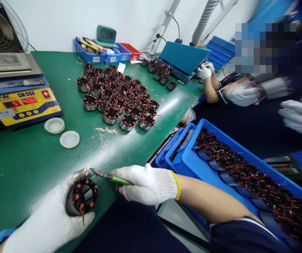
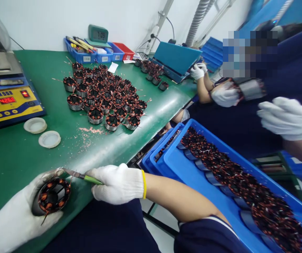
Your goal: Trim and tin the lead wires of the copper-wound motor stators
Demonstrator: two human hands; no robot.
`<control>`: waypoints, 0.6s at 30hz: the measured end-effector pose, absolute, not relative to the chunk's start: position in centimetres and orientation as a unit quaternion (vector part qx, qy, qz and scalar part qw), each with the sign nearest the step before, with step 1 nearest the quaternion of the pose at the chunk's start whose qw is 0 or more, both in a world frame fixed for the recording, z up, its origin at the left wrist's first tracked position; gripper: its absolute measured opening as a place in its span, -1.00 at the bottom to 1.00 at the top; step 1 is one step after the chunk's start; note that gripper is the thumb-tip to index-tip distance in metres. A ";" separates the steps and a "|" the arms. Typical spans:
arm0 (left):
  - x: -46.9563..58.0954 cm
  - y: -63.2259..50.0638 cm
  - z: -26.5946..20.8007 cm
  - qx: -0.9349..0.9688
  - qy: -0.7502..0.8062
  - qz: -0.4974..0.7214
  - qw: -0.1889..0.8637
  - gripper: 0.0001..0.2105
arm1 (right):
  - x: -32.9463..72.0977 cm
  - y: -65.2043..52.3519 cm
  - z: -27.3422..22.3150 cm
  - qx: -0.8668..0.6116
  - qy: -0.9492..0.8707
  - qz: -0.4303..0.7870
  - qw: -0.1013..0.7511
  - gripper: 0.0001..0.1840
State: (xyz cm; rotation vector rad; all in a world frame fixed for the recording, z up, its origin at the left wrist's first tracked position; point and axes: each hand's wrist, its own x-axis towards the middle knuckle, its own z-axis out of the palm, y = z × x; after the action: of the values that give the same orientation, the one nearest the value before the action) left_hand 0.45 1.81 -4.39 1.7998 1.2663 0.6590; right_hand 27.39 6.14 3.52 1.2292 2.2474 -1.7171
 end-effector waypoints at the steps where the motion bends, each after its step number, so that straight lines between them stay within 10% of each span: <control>1: 0.5 1.8 -4.4 0.718 0.493 0.257 0.419 -0.48 | 27.3 6.1 3.4 0.408 0.722 -0.558 0.035 -0.78; 18: 1.1 2.3 -3.3 0.747 0.464 0.255 0.402 -0.53 | 26.6 5.6 3.4 0.455 0.675 -0.580 0.036 -0.94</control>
State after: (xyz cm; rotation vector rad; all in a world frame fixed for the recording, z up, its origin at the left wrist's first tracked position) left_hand 1.09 2.32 -3.25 1.8888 1.1733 0.6437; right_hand 26.59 5.64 3.38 1.3969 2.0744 -1.7805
